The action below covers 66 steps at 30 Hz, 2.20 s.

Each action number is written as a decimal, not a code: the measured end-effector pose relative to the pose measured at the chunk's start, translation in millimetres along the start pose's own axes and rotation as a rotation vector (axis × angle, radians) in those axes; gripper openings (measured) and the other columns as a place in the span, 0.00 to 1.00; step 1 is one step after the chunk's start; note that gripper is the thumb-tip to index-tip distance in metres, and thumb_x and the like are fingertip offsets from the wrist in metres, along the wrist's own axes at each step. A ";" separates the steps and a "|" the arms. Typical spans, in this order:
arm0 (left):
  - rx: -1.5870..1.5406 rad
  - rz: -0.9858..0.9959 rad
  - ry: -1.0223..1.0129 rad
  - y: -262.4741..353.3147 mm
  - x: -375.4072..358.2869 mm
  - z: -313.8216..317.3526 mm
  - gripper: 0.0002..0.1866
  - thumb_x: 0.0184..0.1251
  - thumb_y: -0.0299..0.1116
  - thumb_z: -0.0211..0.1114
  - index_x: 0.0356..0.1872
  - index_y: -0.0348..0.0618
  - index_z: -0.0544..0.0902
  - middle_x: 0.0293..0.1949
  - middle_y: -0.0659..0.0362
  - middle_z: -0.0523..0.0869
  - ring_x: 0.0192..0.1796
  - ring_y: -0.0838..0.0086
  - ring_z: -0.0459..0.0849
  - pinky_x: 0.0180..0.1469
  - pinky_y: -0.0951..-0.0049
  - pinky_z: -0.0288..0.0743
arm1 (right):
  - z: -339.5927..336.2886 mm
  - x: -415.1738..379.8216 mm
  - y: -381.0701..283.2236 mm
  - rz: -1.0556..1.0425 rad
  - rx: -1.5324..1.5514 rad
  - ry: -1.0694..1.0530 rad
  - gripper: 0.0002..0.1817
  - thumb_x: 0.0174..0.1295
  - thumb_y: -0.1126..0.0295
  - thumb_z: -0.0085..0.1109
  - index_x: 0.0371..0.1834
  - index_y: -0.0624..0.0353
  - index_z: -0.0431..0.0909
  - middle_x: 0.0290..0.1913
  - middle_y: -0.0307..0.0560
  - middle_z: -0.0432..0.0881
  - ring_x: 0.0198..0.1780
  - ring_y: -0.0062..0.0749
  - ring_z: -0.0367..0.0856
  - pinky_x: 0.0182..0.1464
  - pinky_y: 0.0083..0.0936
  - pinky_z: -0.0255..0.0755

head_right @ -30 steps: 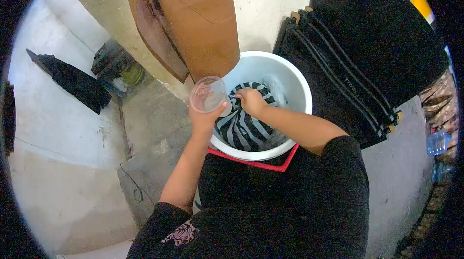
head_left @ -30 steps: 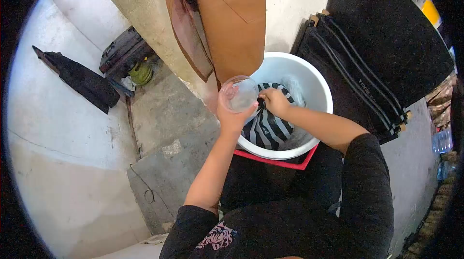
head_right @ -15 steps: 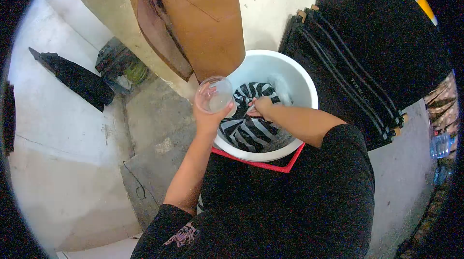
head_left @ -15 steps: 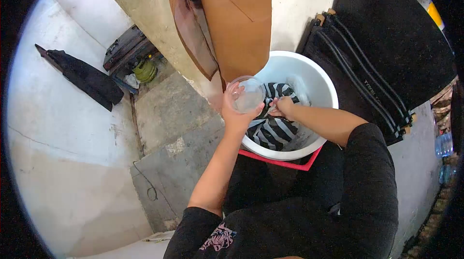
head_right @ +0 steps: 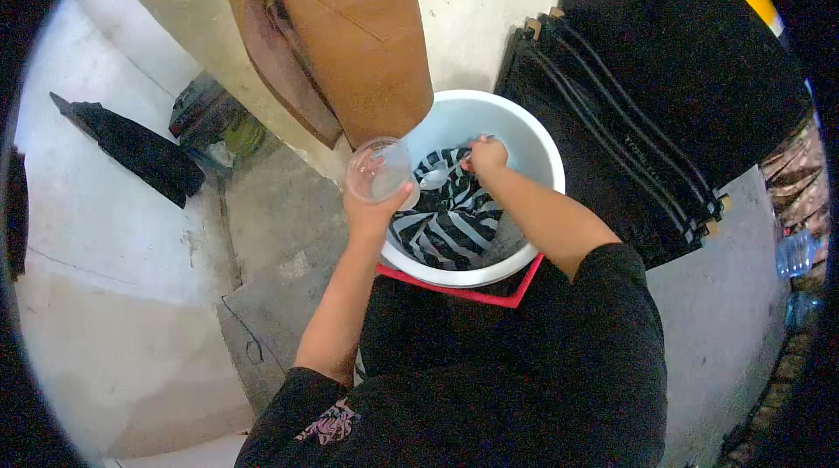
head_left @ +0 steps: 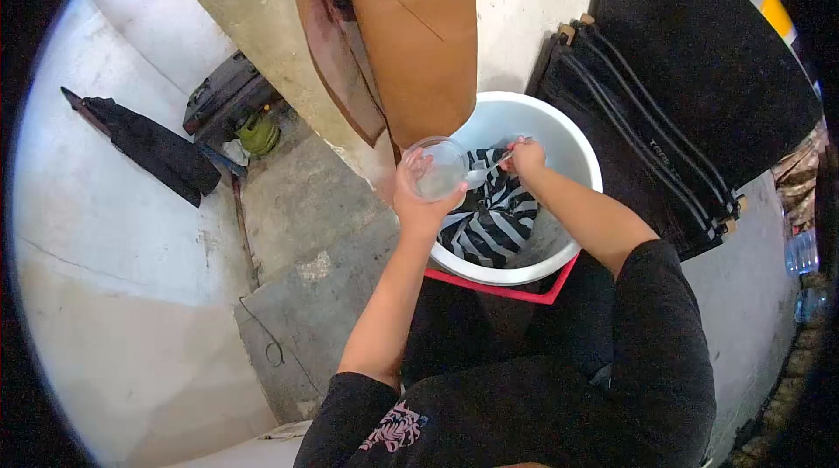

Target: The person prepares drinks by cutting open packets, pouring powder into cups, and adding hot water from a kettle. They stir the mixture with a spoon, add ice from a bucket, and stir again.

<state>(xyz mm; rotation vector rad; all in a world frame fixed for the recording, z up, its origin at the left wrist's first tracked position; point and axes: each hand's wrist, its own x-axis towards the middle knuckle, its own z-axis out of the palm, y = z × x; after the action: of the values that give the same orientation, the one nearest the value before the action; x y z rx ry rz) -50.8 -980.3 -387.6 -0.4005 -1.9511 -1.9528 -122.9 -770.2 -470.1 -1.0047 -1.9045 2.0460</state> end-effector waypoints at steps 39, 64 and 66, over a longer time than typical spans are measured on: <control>-0.003 -0.024 -0.026 2.0 -4.3 0.8 0.41 0.36 0.24 0.77 0.57 0.35 0.66 0.50 0.53 0.75 0.56 0.67 0.72 0.57 0.67 0.67 | 33.0 -41.0 46.7 -0.937 -0.927 -0.658 0.11 0.44 0.79 0.52 0.30 0.58 0.81 0.35 0.56 0.81 0.40 0.50 0.80 0.45 0.40 0.72; -0.020 0.001 -0.021 0.6 -4.4 0.3 0.42 0.30 0.30 0.80 0.54 0.36 0.69 0.49 0.53 0.75 0.52 0.67 0.75 0.54 0.68 0.70 | 11.6 9.4 10.0 -0.081 0.020 -0.143 0.16 0.68 0.63 0.42 0.30 0.64 0.74 0.24 0.50 0.76 0.20 0.35 0.78 0.16 0.28 0.75; 0.013 -0.005 -0.032 1.1 -3.6 -1.2 0.42 0.30 0.30 0.80 0.53 0.35 0.69 0.49 0.53 0.75 0.51 0.67 0.75 0.54 0.68 0.70 | 5.4 16.4 -2.7 -0.087 0.006 -0.141 0.16 0.68 0.63 0.42 0.30 0.63 0.73 0.23 0.49 0.76 0.17 0.33 0.76 0.15 0.27 0.74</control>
<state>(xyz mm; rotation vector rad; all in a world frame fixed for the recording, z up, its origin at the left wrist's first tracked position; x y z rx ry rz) -47.0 -981.3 -388.2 -0.4272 -1.9849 -1.9475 -139.2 -765.1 -473.6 -0.7805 -1.9702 2.1219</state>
